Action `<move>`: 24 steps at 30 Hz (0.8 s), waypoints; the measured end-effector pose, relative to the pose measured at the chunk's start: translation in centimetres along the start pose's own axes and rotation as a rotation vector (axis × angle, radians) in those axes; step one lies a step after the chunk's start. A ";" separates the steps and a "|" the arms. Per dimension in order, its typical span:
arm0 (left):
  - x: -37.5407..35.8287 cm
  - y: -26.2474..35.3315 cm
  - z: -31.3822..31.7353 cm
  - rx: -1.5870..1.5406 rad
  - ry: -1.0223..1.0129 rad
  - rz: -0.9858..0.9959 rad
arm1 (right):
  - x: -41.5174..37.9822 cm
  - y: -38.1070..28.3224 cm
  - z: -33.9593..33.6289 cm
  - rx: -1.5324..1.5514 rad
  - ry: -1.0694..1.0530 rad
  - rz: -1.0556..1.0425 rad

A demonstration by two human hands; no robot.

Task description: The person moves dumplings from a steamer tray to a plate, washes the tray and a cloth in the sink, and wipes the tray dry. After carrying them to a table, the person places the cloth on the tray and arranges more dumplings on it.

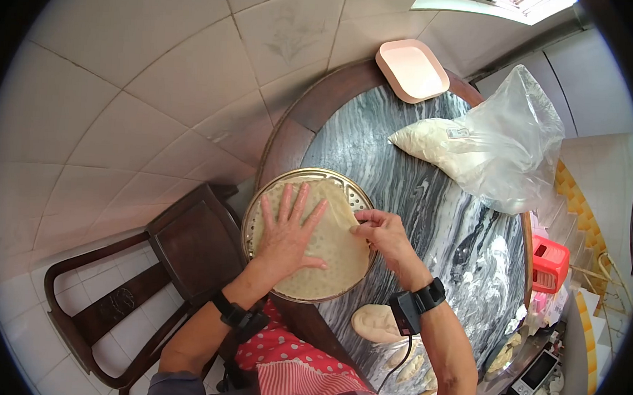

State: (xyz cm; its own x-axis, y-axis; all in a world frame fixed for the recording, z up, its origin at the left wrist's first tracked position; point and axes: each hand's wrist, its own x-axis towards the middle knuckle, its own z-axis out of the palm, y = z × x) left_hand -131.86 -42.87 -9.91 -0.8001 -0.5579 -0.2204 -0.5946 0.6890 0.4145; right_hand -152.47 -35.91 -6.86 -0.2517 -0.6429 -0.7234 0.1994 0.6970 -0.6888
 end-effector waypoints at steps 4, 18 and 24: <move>0.5 -0.1 -0.5 0.007 -0.032 -0.012 | 0.6 0.0 -0.6 -0.025 -0.026 0.018; 1.9 0.0 -0.4 0.039 0.074 -0.029 | 1.3 1.3 -0.9 -0.792 0.399 -0.484; 0.4 -0.8 -1.0 0.035 0.081 0.015 | -1.2 0.6 -1.5 -0.766 0.472 -0.634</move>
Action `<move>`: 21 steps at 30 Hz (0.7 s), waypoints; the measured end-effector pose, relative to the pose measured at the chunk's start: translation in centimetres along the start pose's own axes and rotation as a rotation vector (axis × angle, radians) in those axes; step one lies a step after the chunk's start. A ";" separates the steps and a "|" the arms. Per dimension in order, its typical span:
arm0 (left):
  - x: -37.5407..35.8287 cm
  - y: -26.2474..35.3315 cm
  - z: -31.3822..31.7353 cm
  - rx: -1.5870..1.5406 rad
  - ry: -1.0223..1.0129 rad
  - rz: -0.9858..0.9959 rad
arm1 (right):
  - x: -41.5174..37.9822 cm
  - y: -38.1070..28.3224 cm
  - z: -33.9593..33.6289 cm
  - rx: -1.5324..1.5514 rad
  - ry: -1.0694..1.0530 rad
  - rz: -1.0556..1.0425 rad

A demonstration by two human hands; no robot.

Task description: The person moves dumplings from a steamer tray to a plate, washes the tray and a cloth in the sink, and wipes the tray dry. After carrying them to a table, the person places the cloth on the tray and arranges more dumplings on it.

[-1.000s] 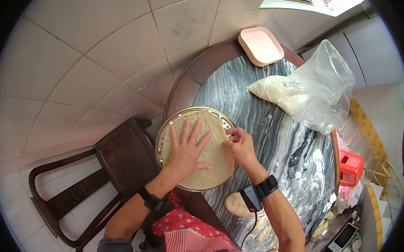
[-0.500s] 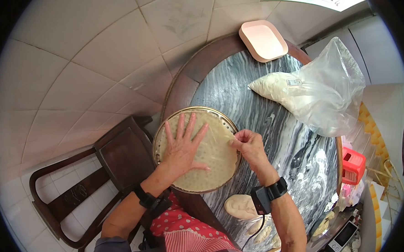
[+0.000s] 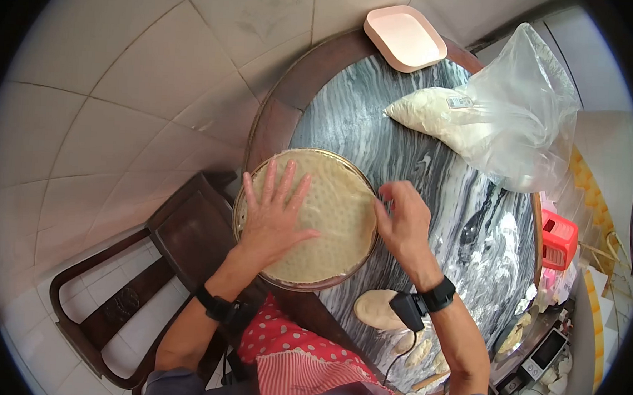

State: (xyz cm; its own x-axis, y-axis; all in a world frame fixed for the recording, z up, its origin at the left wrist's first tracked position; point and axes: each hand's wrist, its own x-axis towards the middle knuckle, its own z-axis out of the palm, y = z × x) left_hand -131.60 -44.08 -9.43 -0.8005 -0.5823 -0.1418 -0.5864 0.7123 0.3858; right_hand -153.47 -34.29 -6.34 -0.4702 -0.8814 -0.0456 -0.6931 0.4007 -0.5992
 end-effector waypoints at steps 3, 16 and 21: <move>-2.8 -0.2 -1.1 0.028 -0.019 0.011 | -3.6 -0.6 -0.5 0.017 -0.263 -0.395; -13.5 0.1 1.8 -0.100 0.140 0.169 | -10.2 -3.3 3.3 -0.447 -0.543 -0.781; -13.3 -0.3 2.0 -0.135 0.161 0.190 | -10.3 -3.5 3.5 -0.436 -0.496 -0.781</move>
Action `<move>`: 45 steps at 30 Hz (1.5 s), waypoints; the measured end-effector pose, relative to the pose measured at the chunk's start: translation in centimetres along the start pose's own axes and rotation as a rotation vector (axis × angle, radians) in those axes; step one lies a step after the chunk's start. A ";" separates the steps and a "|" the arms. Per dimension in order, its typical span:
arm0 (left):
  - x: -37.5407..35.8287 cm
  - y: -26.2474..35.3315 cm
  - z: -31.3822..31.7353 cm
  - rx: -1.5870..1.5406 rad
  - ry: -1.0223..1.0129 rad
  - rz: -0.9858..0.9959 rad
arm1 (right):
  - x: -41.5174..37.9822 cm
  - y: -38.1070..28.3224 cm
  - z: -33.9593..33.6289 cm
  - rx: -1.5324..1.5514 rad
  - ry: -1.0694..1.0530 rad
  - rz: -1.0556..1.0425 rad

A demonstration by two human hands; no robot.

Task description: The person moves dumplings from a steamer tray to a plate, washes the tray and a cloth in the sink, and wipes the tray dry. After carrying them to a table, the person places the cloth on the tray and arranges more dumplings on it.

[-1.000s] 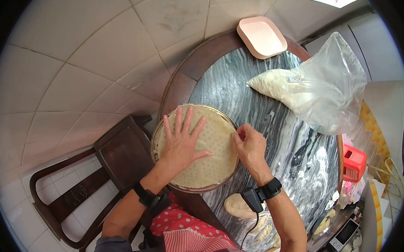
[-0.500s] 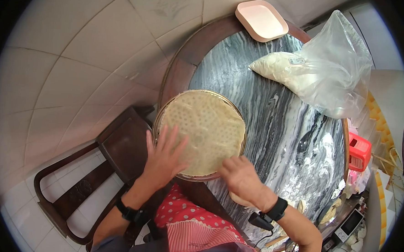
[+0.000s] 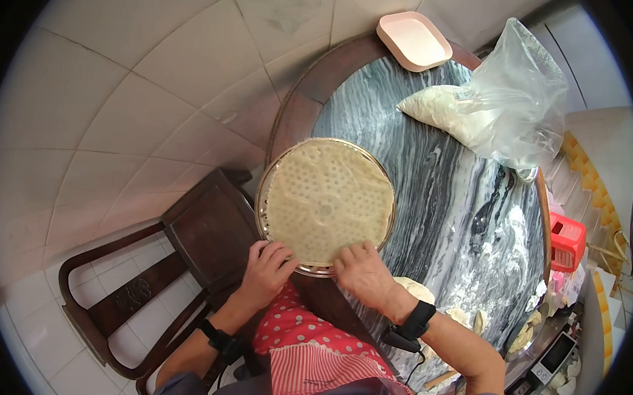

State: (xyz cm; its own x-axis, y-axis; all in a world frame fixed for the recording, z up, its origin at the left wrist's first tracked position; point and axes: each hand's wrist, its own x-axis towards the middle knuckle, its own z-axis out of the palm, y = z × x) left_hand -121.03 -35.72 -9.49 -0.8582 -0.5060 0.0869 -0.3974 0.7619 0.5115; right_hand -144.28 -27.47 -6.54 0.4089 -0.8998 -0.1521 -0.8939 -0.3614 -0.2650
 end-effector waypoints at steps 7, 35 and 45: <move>-1.0 0.5 -0.4 0.055 0.001 0.045 | -1.0 -0.9 0.6 0.018 -0.082 0.016; 4.8 0.0 -2.6 0.200 -0.239 -0.227 | -7.3 8.4 -7.2 0.260 0.506 0.644; 7.8 9.1 -0.3 -0.391 -0.201 0.176 | -29.6 -2.4 -9.7 0.387 0.751 1.470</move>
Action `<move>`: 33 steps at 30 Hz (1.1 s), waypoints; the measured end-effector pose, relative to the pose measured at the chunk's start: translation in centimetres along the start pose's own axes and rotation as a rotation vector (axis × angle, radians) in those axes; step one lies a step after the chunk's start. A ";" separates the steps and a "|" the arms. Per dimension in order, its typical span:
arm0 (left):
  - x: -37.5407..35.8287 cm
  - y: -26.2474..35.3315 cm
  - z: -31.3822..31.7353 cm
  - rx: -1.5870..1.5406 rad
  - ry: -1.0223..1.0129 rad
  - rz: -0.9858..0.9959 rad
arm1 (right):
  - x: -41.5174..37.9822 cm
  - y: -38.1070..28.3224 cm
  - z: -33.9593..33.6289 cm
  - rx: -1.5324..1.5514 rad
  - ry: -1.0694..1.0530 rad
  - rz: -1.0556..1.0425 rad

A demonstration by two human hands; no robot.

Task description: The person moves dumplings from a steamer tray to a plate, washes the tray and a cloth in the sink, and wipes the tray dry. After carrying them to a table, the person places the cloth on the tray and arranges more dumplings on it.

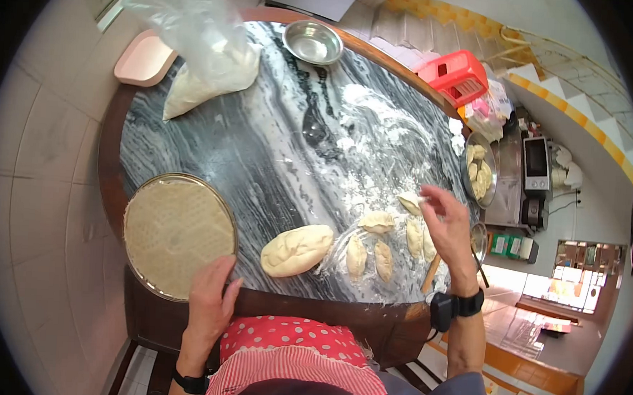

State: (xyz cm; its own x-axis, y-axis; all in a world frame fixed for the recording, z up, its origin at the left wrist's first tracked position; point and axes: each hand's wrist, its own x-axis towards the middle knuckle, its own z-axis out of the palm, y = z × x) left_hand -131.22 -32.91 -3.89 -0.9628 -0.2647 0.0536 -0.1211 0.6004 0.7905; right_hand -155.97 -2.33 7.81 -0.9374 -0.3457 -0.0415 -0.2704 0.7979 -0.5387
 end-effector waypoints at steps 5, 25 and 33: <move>2.5 4.0 3.2 -0.071 -0.133 0.104 | -8.8 4.0 5.1 0.087 -0.115 0.261; -7.4 -11.0 -4.1 -0.466 0.779 -0.998 | -10.1 8.6 14.8 -0.069 -0.058 0.251; -8.3 -13.2 -3.7 -0.770 0.689 -1.123 | -9.1 9.0 9.3 1.411 -0.284 0.801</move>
State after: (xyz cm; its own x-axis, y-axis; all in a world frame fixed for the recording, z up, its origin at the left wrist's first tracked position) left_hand -120.71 -41.48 -12.53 -0.1390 -0.7210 -0.6789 -0.3291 -0.6129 0.7184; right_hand -147.85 3.37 -4.51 -0.6208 -0.2932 -0.7271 0.7832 -0.1896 -0.5922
